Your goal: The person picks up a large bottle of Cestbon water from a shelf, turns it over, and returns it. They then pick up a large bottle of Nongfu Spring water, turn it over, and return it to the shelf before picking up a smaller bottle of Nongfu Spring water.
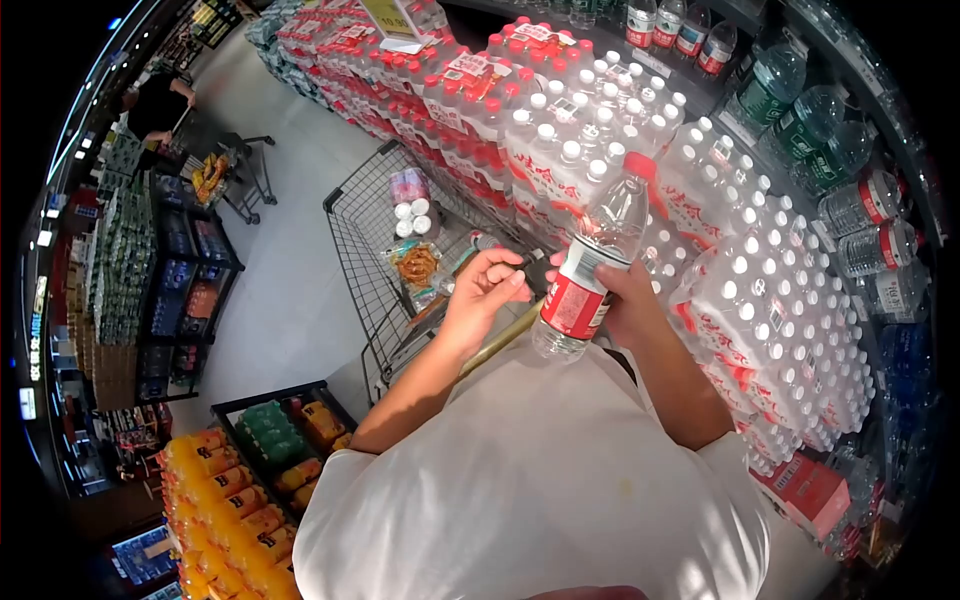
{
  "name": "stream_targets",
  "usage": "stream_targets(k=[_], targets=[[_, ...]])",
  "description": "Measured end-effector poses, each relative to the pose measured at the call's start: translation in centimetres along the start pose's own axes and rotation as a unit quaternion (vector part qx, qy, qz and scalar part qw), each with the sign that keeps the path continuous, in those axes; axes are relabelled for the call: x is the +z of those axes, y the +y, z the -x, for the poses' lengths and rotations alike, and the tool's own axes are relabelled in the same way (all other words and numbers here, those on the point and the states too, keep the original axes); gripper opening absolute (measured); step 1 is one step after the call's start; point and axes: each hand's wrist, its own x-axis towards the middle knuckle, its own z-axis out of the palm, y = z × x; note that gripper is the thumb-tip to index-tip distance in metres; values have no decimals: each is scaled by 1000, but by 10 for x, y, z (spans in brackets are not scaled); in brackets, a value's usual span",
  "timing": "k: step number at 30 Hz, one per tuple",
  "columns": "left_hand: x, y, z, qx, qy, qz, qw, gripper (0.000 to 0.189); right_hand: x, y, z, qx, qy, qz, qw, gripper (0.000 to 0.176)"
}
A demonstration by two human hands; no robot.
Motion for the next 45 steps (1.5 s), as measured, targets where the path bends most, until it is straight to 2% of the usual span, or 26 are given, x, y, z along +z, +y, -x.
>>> stream_targets(k=[2,5,6,9,10,13,14,16,18,21,22,23,24,25,26,28,29,32,33,34,35,37,39,40,44,45], targets=[[-13,2,7,-16,-22,1,1000,29,12,2,-3,-15,-17,0,1000,52],[-4,18,17,-68,-66,155,983,40,25,9,-10,-26,-1,21,999,71],[2,25,24,-72,-98,161,979,54,35,7,-9,-12,15,-5,1000,69],[14,23,28,14,-166,6,986,65,36,15,-15,-30,74,66,995,68],[26,39,32,-43,-133,-40,989,65,39,13,-12,-41,66,53,996,61],[15,37,23,-106,-149,-7,983,59,51,4,-9,-86,109,84,987,42],[14,39,22,-127,-161,30,978,54,46,3,-14,-120,107,113,980,42],[7,32,12,-165,-234,180,941,58,35,-3,-24,-188,100,172,962,44],[6,28,-2,-192,-320,306,876,69,33,-19,-28,-159,106,95,977,45],[15,28,-17,-185,-348,301,868,68,32,-43,-39,-136,95,40,985,41],[16,30,-16,-200,-268,237,912,69,29,-48,-43,-129,98,27,986,39],[24,31,-19,-89,-205,37,974,70,26,-52,-47,-121,100,15,988,37],[38,35,-23,29,-127,-166,977,72,16,-51,-56,-108,123,16,986,43],[50,42,-27,144,-39,-359,921,75,15,-56,-61,-125,138,6,982,40],[55,52,-32,200,-2,-451,870,81,14,-61,-66,-143,151,-4,978,37],[52,61,-43,209,-25,-445,870,80,6,-68,-79,-156,166,-43,973,31],[52,62,-47,211,-37,-443,871,79,-2,-71,-83,-165,125,-57,977,33],[58,57,-58,88,-67,-201,973,73,-16,-82,-93,-184,-20,-142,972,36],[60,56,-61,46,-74,-114,990,71,-17,-88,-95,-161,-40,-139,976,38],[57,60,-68,-26,-128,-81,988,65,-18,-94,-98,-139,-60,-136,979,39],[56,58,-71,-42,-142,-84,985,64,-21,-100,-101,-117,-79,-134,981,41],[59,57,-76,-71,-174,-93,978,63,-23,-105,-111,-108,-45,-104,988,46],[76,58,-76,-66,-107,-133,983,62,-28,-107,-122,-106,6,-91,990,49],[83,60,-79,-60,-86,-153,983,62,-32,-111,-124,-100,17,-97,990,40],[101,57,-97,-5,-28,-230,973,59,-56,-125,-133,-182,34,72,980,28],[105,56,-102,1,-11,-236,972,58,-62,-128,-135,-184,62,120,974,33]])
